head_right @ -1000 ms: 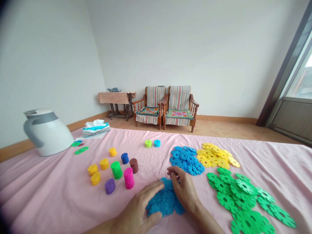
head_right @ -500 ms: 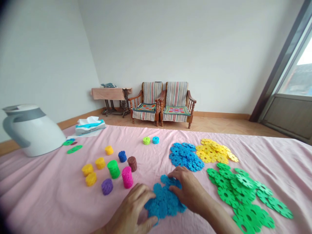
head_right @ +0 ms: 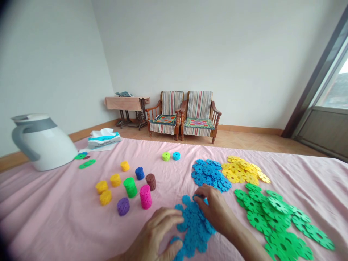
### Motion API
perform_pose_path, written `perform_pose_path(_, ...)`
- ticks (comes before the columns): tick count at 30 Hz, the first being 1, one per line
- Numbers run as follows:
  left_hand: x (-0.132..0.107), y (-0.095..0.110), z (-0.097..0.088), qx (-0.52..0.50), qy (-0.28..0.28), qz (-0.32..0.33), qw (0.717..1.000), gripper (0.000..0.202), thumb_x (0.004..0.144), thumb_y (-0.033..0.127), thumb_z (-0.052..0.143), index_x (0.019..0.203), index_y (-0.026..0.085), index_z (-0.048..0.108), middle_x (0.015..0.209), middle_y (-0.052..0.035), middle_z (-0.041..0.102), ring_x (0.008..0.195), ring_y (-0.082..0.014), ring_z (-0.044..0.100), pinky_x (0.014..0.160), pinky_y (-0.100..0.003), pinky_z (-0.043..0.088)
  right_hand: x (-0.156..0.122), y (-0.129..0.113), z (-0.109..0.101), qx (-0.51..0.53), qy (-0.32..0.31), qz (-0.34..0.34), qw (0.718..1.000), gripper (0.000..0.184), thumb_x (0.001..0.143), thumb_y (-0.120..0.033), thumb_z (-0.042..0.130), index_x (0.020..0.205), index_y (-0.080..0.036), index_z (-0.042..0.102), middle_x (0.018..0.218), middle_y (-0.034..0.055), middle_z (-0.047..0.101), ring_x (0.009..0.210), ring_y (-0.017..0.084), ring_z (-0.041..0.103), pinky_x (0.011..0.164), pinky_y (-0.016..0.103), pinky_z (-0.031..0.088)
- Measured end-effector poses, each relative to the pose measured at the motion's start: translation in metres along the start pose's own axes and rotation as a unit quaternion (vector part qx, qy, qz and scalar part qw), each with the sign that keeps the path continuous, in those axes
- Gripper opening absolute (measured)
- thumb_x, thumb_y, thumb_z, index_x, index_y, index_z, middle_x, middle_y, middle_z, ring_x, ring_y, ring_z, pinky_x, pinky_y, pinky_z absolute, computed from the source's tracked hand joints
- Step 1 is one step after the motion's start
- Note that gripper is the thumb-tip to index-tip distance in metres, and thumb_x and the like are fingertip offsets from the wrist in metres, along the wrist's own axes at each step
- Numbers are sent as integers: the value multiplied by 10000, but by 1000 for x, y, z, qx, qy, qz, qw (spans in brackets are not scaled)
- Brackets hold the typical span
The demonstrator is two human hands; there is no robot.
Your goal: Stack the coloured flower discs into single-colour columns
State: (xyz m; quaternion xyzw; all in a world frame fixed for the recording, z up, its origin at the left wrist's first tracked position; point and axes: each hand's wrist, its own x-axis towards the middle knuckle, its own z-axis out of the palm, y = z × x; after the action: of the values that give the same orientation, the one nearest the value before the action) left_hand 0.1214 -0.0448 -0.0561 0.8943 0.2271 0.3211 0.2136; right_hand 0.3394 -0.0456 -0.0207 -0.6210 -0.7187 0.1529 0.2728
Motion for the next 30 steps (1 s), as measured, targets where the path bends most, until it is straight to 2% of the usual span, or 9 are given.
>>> perform_pose_path(3,3,8,-13,58,-25,-63,996,548,849,361,585,1317,135,411,1261,-142,529,1160,-281,467,997,-442,375,3,1,14,34,38,-18,999,286,884,-308,437,894,-198,701,899,63,686,842,196,609,763,323,456)
perform_pose_path(5,3,9,-17,83,-55,-66,993,666,834,426,597,1372,121,346,1315,-164,488,1190,-316,438,1009,-487,346,5,2,22,48,57,-32,997,300,893,-318,434,957,-210,706,958,77,678,909,210,597,812,338,451)
perform_pose_path(8,3,8,-16,92,-89,-56,990,731,842,476,573,1411,116,288,1357,-175,451,1217,-333,413,1015,-495,329,8,1,30,40,60,-43,996,307,898,-309,430,985,-221,712,952,84,672,910,216,584,817,346,444)
perform_pose_path(11,4,9,-14,87,-113,-47,989,742,848,503,561,1413,107,290,1364,-182,446,1231,-329,404,1024,-476,323,7,-3,26,30,34,-59,997,310,905,-279,416,965,-223,715,900,73,676,865,198,587,796,325,434)
perform_pose_path(16,10,17,-15,72,-152,-26,985,715,865,569,497,1393,111,349,1364,-182,451,1234,-328,404,1031,-494,316,-1,-14,1,24,-49,-78,995,275,884,-241,451,819,-219,718,820,39,689,801,174,605,763,295,420)
perform_pose_path(22,14,25,-9,38,-163,-26,986,677,824,431,641,1360,92,405,1334,-153,495,1218,-279,430,1051,-389,344,-10,-17,-21,59,-125,-61,989,222,833,-225,503,797,-221,723,787,24,714,752,168,626,701,272,444)
perform_pose_path(26,15,26,-4,27,-162,6,986,594,867,457,569,1318,87,456,1297,-150,535,1212,-264,449,1053,-359,350,-7,-11,-25,75,-105,-50,990,200,798,-231,533,744,-221,725,755,21,706,738,166,620,678,268,442)
perform_pose_path(30,16,28,-6,-6,-134,52,990,534,897,470,515,1286,107,472,1279,-150,545,1194,-255,478,1028,-349,379,0,-3,-20,77,-24,10,997,186,781,-240,527,773,-206,710,698,8,682,647,145,584,600,255,409)
